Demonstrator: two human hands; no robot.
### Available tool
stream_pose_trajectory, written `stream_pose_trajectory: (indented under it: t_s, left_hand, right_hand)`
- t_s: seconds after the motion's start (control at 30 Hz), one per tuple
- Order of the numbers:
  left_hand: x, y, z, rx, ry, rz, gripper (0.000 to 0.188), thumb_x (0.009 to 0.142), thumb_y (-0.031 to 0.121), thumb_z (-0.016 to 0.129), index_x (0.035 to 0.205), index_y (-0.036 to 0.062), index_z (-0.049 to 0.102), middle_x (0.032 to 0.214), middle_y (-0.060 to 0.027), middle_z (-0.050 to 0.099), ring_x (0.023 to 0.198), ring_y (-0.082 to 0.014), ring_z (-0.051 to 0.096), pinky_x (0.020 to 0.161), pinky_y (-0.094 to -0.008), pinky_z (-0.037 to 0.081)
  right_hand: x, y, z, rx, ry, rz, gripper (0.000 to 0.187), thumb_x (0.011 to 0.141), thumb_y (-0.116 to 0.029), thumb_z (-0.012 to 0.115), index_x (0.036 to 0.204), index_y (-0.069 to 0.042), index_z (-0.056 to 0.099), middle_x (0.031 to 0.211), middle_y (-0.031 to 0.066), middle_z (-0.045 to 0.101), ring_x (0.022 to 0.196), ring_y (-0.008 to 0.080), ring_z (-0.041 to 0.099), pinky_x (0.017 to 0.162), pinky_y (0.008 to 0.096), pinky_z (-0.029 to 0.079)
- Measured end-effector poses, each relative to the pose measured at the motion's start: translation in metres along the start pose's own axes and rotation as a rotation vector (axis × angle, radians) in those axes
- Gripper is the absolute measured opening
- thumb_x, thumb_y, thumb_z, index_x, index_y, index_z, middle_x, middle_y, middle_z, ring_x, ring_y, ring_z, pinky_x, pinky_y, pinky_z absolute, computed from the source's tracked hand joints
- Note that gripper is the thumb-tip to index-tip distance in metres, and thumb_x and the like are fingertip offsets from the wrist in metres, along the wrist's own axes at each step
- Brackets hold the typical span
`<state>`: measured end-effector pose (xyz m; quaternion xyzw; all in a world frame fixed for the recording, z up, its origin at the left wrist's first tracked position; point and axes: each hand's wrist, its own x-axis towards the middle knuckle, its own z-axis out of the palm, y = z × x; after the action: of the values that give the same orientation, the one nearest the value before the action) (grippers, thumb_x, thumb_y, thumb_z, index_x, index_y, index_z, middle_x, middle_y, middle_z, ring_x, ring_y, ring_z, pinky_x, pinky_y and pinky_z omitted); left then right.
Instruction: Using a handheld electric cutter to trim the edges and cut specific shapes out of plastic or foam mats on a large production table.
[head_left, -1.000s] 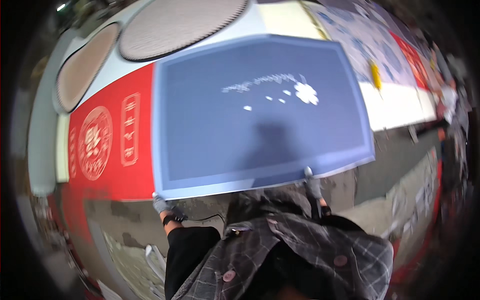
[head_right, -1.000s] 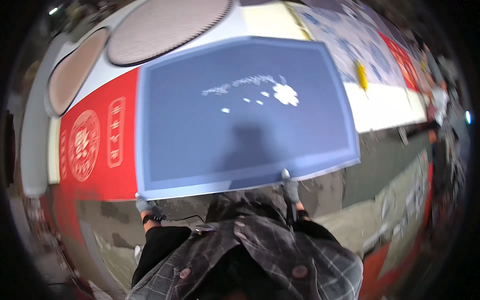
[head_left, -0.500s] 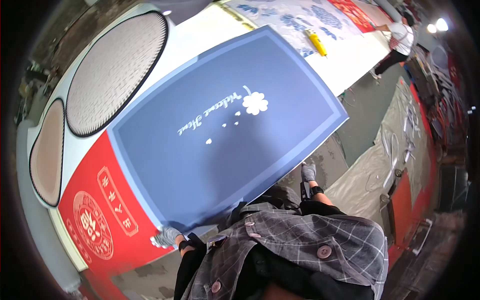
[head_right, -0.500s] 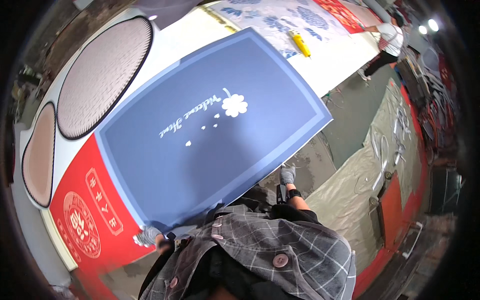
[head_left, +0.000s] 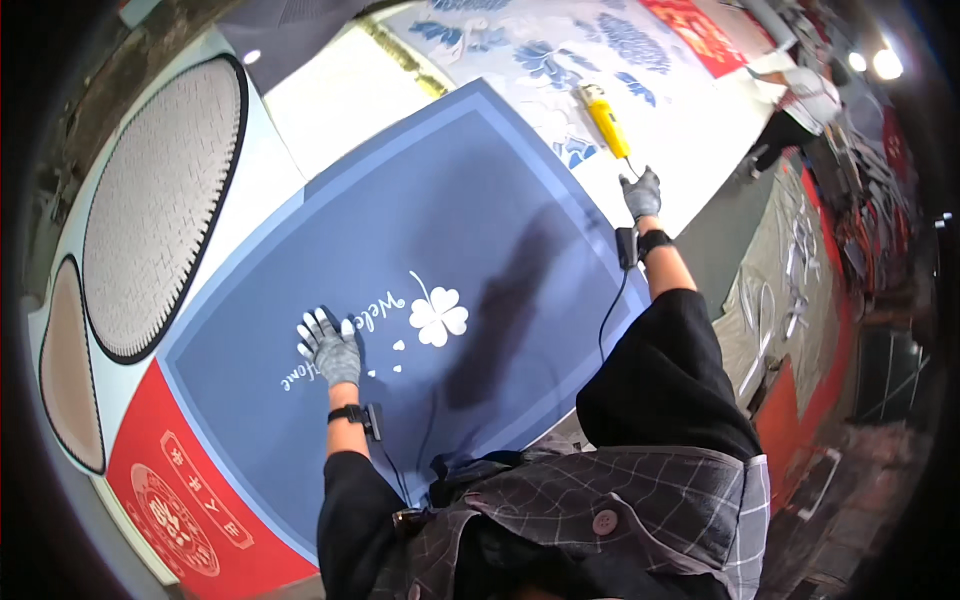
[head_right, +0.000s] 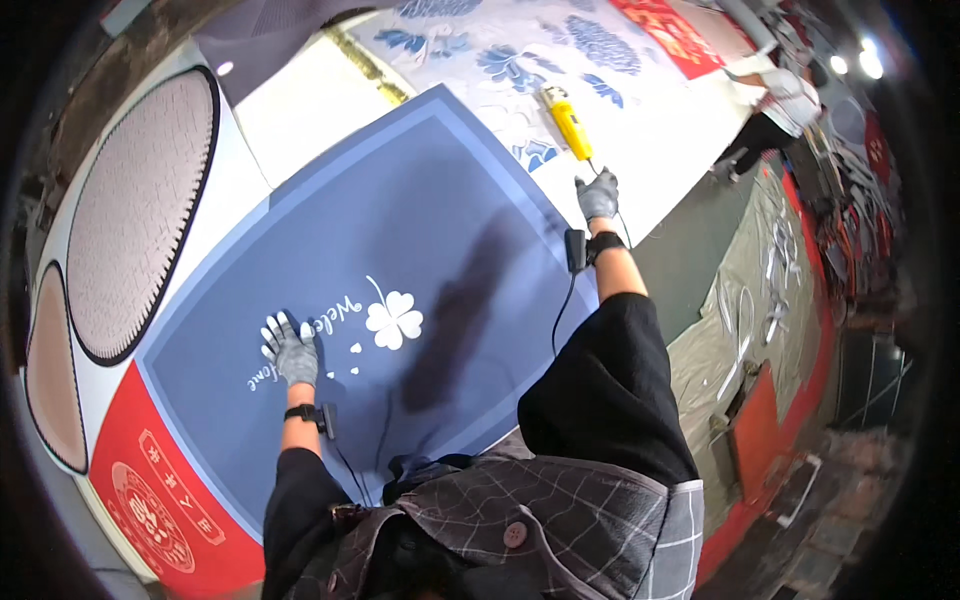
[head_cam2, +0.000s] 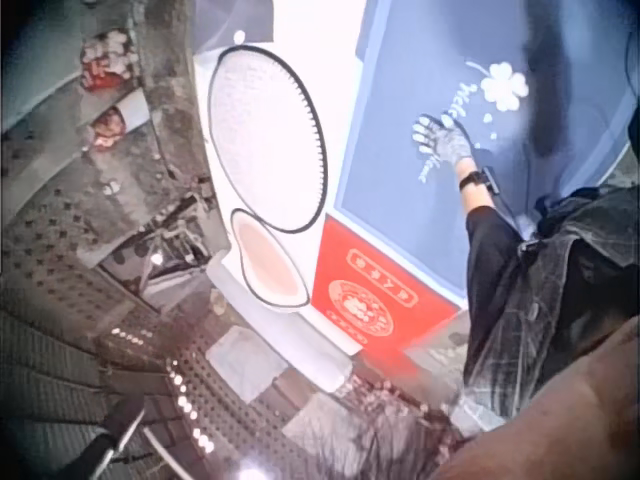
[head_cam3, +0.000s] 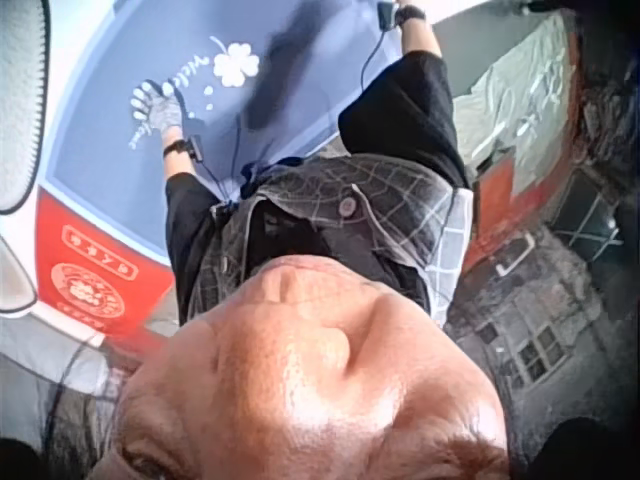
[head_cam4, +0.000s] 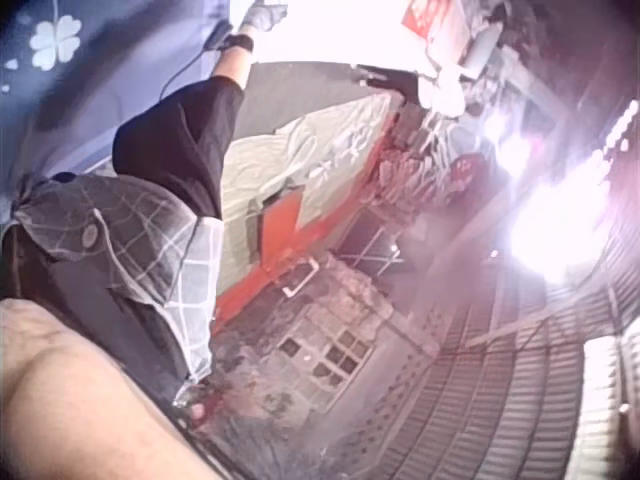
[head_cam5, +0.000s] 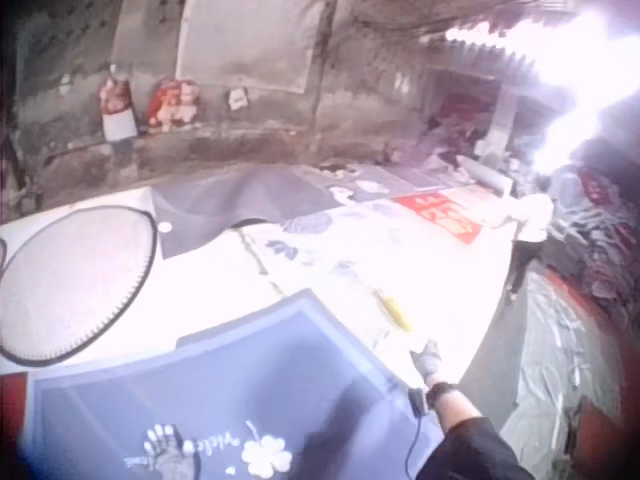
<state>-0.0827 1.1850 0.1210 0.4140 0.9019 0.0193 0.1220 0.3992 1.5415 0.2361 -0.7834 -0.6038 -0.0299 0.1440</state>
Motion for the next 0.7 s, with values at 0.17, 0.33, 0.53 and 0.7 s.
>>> stream_pose_trajectory:
  t_s: [0.17,0.33,0.53,0.7]
  left_hand:
    - [0.03,0.022,0.017,0.153,0.086,-0.281,0.067,0.089,0.044,0.04,0.142,0.0083,0.02,0.148,-0.0153,0.015,0.137,-0.0363,0.012,0.109,-0.053,0.009]
    - [0.033,0.017,0.032,0.135,0.151,-0.25,0.065,0.089,0.044,0.04,0.142,0.0116,0.022,0.148,-0.0122,0.019,0.136,-0.0348,0.015,0.109,-0.0507,0.009]
    - [0.03,0.018,0.031,0.124,0.187,-0.229,0.064,0.088,0.044,0.039,0.142,0.0116,0.023,0.148,-0.0116,0.02,0.136,-0.0344,0.017,0.109,-0.051,0.01]
    - [0.028,0.013,0.028,0.101,0.178,-0.248,0.066,0.087,0.044,0.041,0.141,0.0108,0.024,0.147,-0.0134,0.021,0.136,-0.0366,0.016,0.108,-0.0526,0.009]
  right_hand:
    - [0.103,-0.039,0.082,-0.092,-0.226,0.055,0.064,0.075,-0.044,0.063,0.123,-0.005,0.043,0.119,0.0222,0.049,0.108,0.0388,0.052,0.09,0.0448,0.044]
    - [0.141,-0.059,0.131,-0.208,-0.228,0.043,0.078,0.073,-0.049,0.063,0.133,-0.007,0.035,0.121,0.0209,0.047,0.11,0.0375,0.05,0.089,0.0438,0.044]
    - [0.154,-0.049,0.143,-0.198,-0.155,-0.08,0.08,0.066,-0.034,0.073,0.13,-0.005,0.036,0.111,0.0201,0.052,0.095,0.0381,0.057,0.079,0.0438,0.049]
    - [0.162,-0.045,0.153,0.015,-0.17,-0.097,0.069,0.066,-0.044,0.075,0.112,0.0,0.048,0.098,0.0189,0.062,0.085,0.0321,0.062,0.075,0.0395,0.049]
